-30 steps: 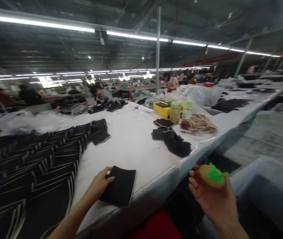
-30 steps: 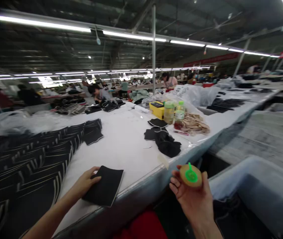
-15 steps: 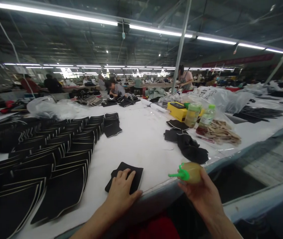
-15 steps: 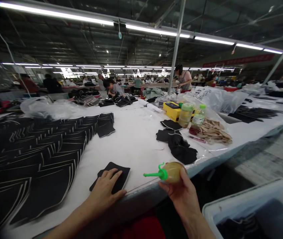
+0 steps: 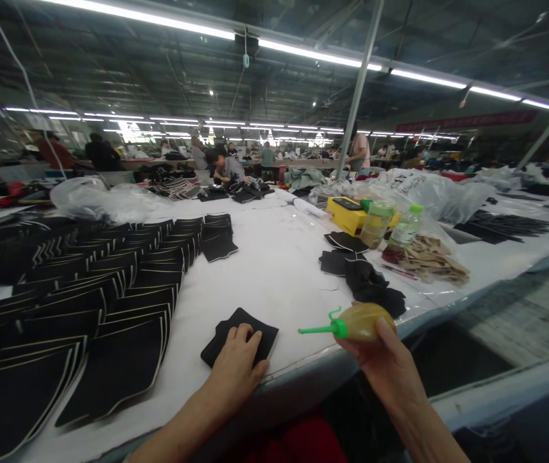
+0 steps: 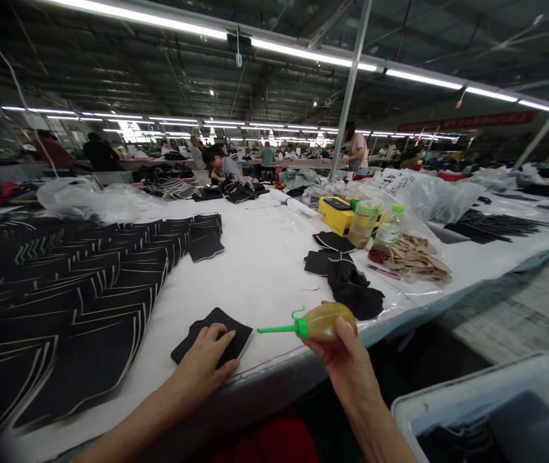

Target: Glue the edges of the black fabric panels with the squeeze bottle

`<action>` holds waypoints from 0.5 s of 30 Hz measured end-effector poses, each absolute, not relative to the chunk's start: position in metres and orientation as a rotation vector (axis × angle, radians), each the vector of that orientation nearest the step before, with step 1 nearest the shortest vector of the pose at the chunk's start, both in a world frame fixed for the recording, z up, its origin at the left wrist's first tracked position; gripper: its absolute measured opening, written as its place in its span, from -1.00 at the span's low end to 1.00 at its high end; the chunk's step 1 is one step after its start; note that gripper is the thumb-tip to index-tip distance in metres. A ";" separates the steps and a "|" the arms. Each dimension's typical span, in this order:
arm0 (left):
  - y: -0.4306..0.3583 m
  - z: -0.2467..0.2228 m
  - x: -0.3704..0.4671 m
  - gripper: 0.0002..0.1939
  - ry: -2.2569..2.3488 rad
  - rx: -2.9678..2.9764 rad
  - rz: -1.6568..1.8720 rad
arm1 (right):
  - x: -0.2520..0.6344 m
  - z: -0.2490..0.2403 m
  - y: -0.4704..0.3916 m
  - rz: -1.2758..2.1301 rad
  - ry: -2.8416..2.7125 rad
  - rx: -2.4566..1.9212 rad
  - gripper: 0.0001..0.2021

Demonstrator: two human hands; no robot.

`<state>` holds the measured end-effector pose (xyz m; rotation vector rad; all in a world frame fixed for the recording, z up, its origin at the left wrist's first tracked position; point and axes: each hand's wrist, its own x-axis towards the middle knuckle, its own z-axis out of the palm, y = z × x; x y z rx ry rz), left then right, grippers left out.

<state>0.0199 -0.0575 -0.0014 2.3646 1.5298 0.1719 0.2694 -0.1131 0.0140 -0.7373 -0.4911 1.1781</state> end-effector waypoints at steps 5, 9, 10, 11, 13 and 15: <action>-0.060 0.003 0.021 -0.58 1.556 2.383 0.093 | 0.272 0.007 -0.109 1.181 -0.525 -0.752 -0.47; -0.062 0.011 0.025 -0.65 1.564 2.416 0.021 | 0.267 0.007 -0.107 1.144 -0.573 -0.766 -0.40; -0.062 0.013 0.026 -0.67 1.553 2.425 0.004 | 0.266 0.009 -0.107 1.131 -0.584 -0.776 -0.38; -0.062 0.015 0.026 -0.69 1.538 2.428 -0.008 | 0.265 0.010 -0.107 1.117 -0.588 -0.786 -0.36; -0.062 0.016 0.025 -0.71 1.504 2.425 -0.017 | 0.264 0.012 -0.106 1.098 -0.585 -0.807 -0.37; -0.062 0.017 0.025 -0.71 1.498 2.414 -0.018 | 0.263 0.012 -0.104 1.092 -0.586 -0.825 -0.41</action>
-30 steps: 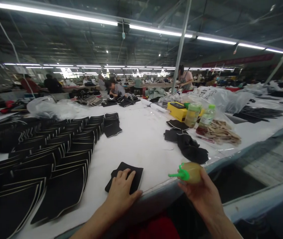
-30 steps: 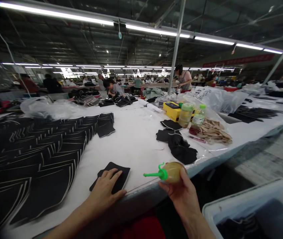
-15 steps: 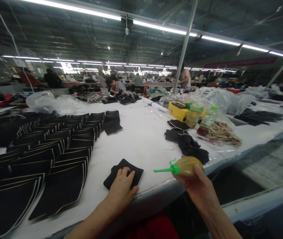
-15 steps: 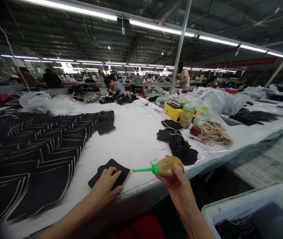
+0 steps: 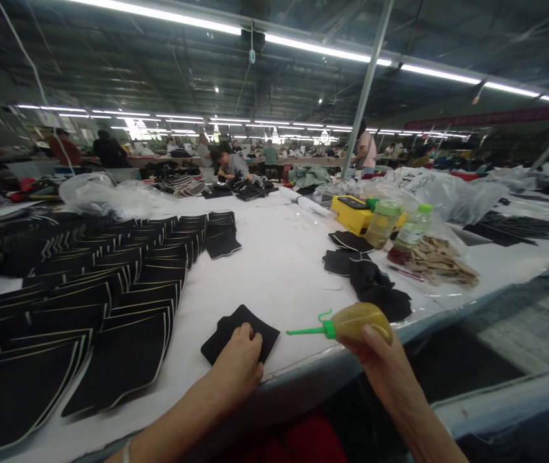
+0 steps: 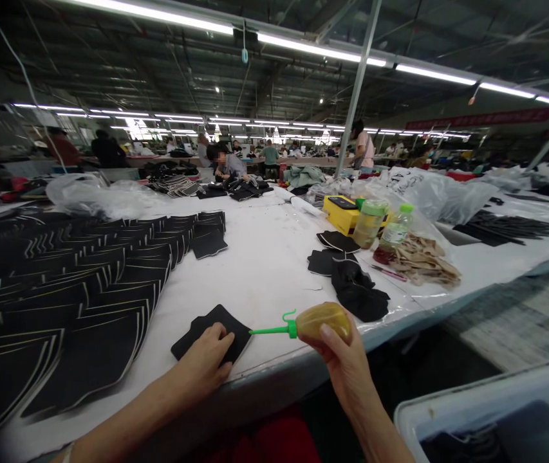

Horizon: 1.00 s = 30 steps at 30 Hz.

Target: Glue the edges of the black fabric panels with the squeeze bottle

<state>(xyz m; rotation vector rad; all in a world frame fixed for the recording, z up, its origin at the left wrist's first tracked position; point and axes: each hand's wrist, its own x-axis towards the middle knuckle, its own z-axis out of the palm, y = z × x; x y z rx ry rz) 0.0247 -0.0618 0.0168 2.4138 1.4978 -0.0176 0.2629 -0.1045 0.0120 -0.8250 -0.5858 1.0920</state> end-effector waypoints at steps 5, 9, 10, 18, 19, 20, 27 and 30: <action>-0.061 0.017 0.025 -0.71 1.504 2.428 -0.035 | 0.261 0.011 -0.104 1.075 -0.644 -0.816 -0.48; -0.063 0.019 0.024 -0.72 1.483 2.433 -0.038 | 0.259 0.012 -0.105 1.069 -0.660 -0.814 -0.49; -0.063 0.020 0.025 -0.72 1.488 2.435 -0.044 | 0.259 0.012 -0.105 1.071 -0.664 -0.819 -0.49; -0.064 0.015 0.045 -0.65 1.695 2.462 -0.181 | 0.255 0.018 -0.108 1.059 -0.730 -0.878 -0.46; -0.063 0.015 0.046 -0.66 1.701 2.477 -0.187 | 0.255 0.018 -0.109 1.049 -0.739 -0.887 -0.45; -0.062 0.015 0.046 -0.67 1.691 2.495 -0.192 | 0.254 0.019 -0.110 1.038 -0.748 -0.897 -0.44; -0.038 0.016 0.024 -0.71 1.577 2.461 -0.066 | 0.252 0.017 -0.107 0.849 -0.965 -1.031 -0.41; -0.031 0.015 0.016 -0.68 1.478 2.435 0.013 | 0.249 0.015 -0.101 0.657 -1.195 -1.109 -0.40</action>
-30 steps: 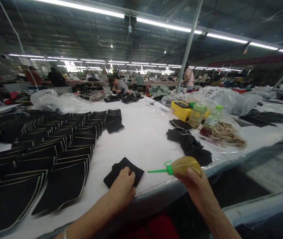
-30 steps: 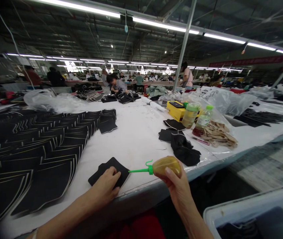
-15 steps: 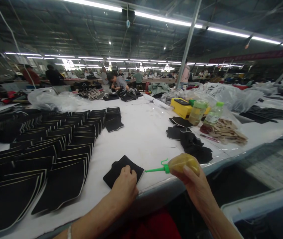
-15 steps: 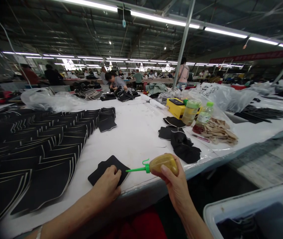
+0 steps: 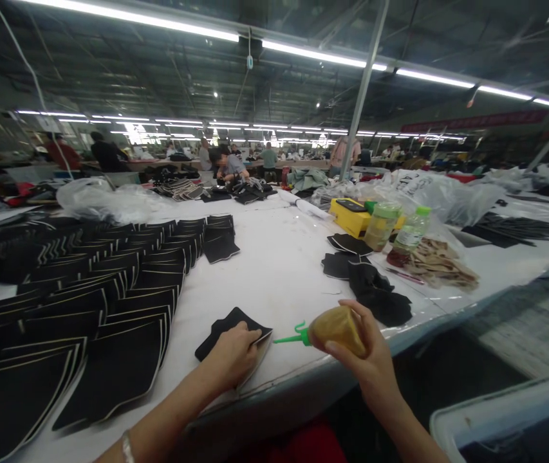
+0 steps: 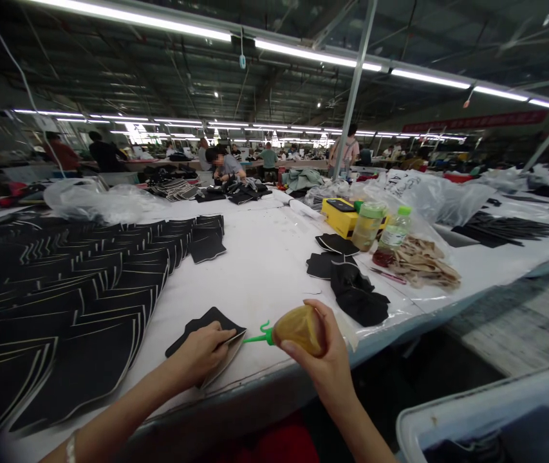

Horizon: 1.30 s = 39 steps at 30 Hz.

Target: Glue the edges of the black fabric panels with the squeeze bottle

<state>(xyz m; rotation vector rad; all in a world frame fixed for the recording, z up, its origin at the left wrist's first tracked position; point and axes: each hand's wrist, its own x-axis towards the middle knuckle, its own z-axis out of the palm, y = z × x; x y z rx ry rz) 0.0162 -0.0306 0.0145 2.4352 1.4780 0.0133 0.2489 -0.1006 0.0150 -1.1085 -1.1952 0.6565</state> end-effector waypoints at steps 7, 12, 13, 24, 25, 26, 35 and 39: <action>-0.026 0.004 0.014 -0.63 1.442 2.467 0.072 | 0.234 0.014 -0.087 0.390 -1.592 -1.154 -0.39; -0.029 0.002 0.018 -0.63 1.502 2.470 0.053 | 0.228 0.017 -0.083 0.327 -1.714 -1.148 -0.39; -0.029 0.003 0.020 -0.63 1.522 2.462 0.042 | 0.228 0.017 -0.082 0.322 -1.730 -1.140 -0.40; -0.033 0.002 0.021 -0.61 1.508 2.405 0.077 | 0.227 0.020 -0.078 0.355 -1.742 -1.199 -0.43; -0.032 0.001 0.020 -0.60 1.491 2.404 0.098 | 0.228 0.020 -0.077 0.350 -1.730 -1.206 -0.44; -0.032 -0.001 0.018 -0.59 1.473 2.401 0.119 | 0.229 0.020 -0.076 0.340 -1.717 -1.211 -0.44; -0.033 -0.002 0.012 -0.57 1.389 2.406 0.152 | 0.234 0.013 -0.074 0.484 -1.632 -1.212 -0.46; -0.033 -0.002 0.012 -0.57 1.380 2.404 0.154 | 0.234 0.012 -0.071 0.496 -1.572 -1.214 -0.44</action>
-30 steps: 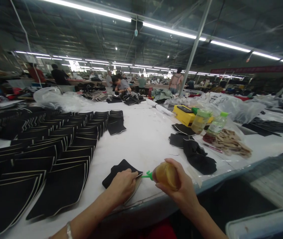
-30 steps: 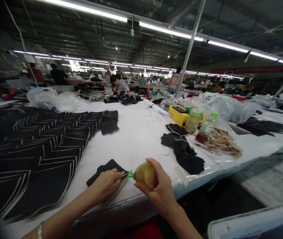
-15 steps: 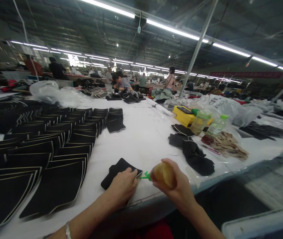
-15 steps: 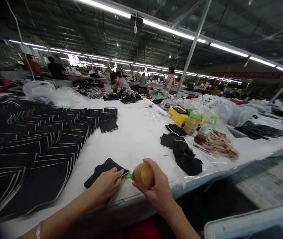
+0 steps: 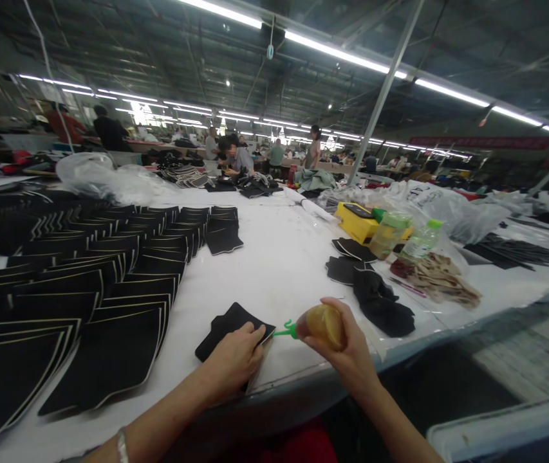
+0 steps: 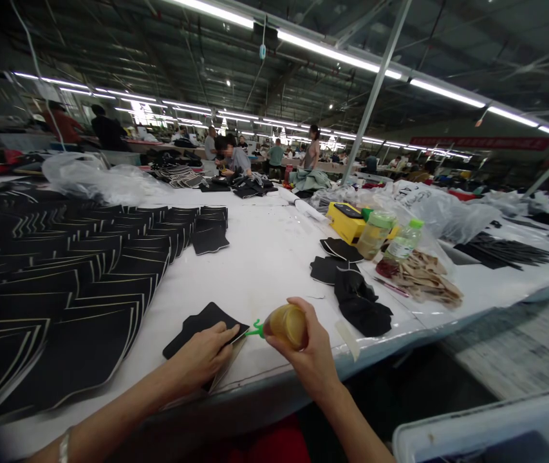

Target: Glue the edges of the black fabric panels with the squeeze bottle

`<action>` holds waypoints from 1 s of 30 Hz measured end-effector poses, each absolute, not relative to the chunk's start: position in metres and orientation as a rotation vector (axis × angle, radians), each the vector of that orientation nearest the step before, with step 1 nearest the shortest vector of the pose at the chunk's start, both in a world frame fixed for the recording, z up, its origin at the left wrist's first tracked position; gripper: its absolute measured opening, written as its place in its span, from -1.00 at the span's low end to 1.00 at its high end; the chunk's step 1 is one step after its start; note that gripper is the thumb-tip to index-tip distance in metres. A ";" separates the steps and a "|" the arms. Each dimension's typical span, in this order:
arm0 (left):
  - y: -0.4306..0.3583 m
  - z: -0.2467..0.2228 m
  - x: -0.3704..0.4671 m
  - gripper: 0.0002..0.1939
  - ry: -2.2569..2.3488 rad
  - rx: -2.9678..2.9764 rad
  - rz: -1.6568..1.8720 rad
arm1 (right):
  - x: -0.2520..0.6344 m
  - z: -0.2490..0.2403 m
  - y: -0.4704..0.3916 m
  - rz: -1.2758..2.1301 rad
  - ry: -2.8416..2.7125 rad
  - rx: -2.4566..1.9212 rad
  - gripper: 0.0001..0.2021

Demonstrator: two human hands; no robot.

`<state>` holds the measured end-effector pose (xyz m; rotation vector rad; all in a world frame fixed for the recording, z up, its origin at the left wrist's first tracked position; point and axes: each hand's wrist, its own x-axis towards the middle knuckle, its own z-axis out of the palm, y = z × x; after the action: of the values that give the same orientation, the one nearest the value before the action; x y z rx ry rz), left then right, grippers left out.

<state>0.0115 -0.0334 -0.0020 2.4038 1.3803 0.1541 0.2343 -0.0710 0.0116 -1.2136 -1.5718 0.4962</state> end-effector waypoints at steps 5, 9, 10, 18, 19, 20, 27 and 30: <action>-0.034 -0.003 0.012 -0.57 1.390 2.393 0.154 | 0.233 0.010 -0.074 0.531 -1.576 -1.212 -0.45; -0.035 -0.001 0.011 -0.56 1.383 2.380 0.176 | 0.232 0.008 -0.077 0.662 -1.550 -1.217 -0.46; -0.034 -0.001 0.011 -0.56 1.377 2.382 0.179 | 0.233 0.008 -0.076 0.669 -1.531 -1.217 -0.46; -0.033 -0.002 0.009 -0.55 1.384 2.365 0.160 | 0.229 0.011 -0.080 0.781 -1.522 -1.211 -0.47; -0.034 -0.002 0.009 -0.54 1.390 2.364 0.155 | 0.228 0.011 -0.081 0.819 -1.523 -1.198 -0.48; -0.034 -0.002 0.009 -0.54 1.392 2.363 0.153 | 0.228 0.011 -0.082 0.830 -1.514 -1.194 -0.48; -0.034 -0.002 0.007 -0.53 1.380 2.352 0.139 | 0.227 0.009 -0.087 0.779 -1.516 -1.189 -0.46; -0.034 -0.004 0.007 -0.53 1.392 2.355 0.131 | 0.224 0.009 -0.092 0.848 -1.542 -1.161 -0.46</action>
<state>0.0068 -0.0340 -0.0041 2.3550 1.3922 0.1313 0.2243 -0.0919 0.0093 -1.1612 -1.5416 0.8480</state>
